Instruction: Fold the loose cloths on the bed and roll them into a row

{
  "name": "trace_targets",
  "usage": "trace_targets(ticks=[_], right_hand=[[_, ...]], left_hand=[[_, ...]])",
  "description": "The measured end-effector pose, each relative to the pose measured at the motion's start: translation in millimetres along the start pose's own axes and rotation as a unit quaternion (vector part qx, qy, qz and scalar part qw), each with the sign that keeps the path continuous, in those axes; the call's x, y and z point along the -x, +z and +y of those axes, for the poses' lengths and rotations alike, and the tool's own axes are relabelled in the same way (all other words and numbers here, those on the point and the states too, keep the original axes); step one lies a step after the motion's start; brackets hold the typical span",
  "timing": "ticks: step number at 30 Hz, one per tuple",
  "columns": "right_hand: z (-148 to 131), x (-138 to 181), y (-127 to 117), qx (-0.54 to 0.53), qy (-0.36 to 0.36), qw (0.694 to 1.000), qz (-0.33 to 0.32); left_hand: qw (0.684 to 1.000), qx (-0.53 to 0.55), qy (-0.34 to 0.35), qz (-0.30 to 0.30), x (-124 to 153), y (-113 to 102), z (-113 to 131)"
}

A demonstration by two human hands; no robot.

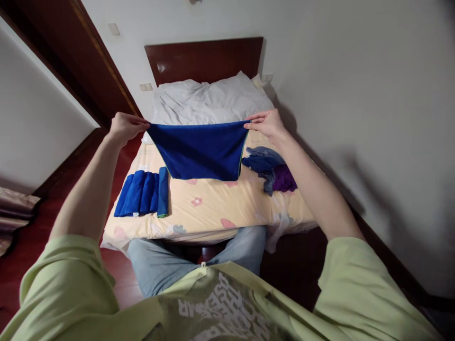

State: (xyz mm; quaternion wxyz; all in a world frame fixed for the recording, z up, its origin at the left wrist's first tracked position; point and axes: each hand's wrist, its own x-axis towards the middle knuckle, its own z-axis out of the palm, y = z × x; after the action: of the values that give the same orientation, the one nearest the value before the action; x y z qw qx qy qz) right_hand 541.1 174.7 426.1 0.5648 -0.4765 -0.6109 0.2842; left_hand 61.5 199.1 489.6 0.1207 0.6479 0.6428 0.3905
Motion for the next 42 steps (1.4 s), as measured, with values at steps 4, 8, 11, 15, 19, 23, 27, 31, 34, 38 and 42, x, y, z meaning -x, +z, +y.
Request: trace_targets(ticks=[4,8,11,15,19,23,27,31,34,38,42], right_hand=[[16.2,0.0,-3.7,0.02,0.071,0.997,-0.021],[42.1,-13.0,9.4,-0.003,0.123,0.992,-0.004],[63.3,-34.2,21.7,-0.029,0.099,0.994,0.035],[79.1,-57.8,25.1,-0.029,0.014,0.998,0.048],[96.4,-43.3,17.1,-0.008,-0.023,0.999,0.048],[143.5,36.3,15.0,0.014,0.008,0.999,0.043],[201.1,170.2,34.3,0.036,0.12,0.992,0.015],[236.9,299.9,68.0,0.016,0.297,0.955,-0.002],[250.7,355.9,83.6,-0.008,0.361,0.933,0.013],[264.3,370.5,84.1,-0.013,0.383,0.922,0.052],[275.5,359.3,76.1,0.064,0.36,0.931,0.019]], left_hand=[[0.997,0.06,-0.022,-0.043,-13.5,33.0,-14.3],[0.983,0.169,-0.045,-0.052,-36.1,74.0,-29.3],[0.977,0.207,-0.034,-0.026,-65.0,98.8,-36.4],[0.973,0.222,0.063,-0.008,-104.9,111.9,-45.6],[0.961,0.217,0.171,-0.024,-92.5,114.0,-69.6],[0.976,0.187,0.11,0.03,12.7,131.5,-120.5],[0.991,0.135,0.001,-0.023,170.7,171.0,-188.6],[0.975,0.113,-0.149,-0.123,303.5,209.4,-239.2],[0.966,0.112,-0.183,-0.142,353.2,225.1,-255.9],[0.961,0.106,-0.217,-0.136,352.0,233.8,-260.7],[0.957,0.018,-0.231,-0.177,324.9,232.3,-263.2]])
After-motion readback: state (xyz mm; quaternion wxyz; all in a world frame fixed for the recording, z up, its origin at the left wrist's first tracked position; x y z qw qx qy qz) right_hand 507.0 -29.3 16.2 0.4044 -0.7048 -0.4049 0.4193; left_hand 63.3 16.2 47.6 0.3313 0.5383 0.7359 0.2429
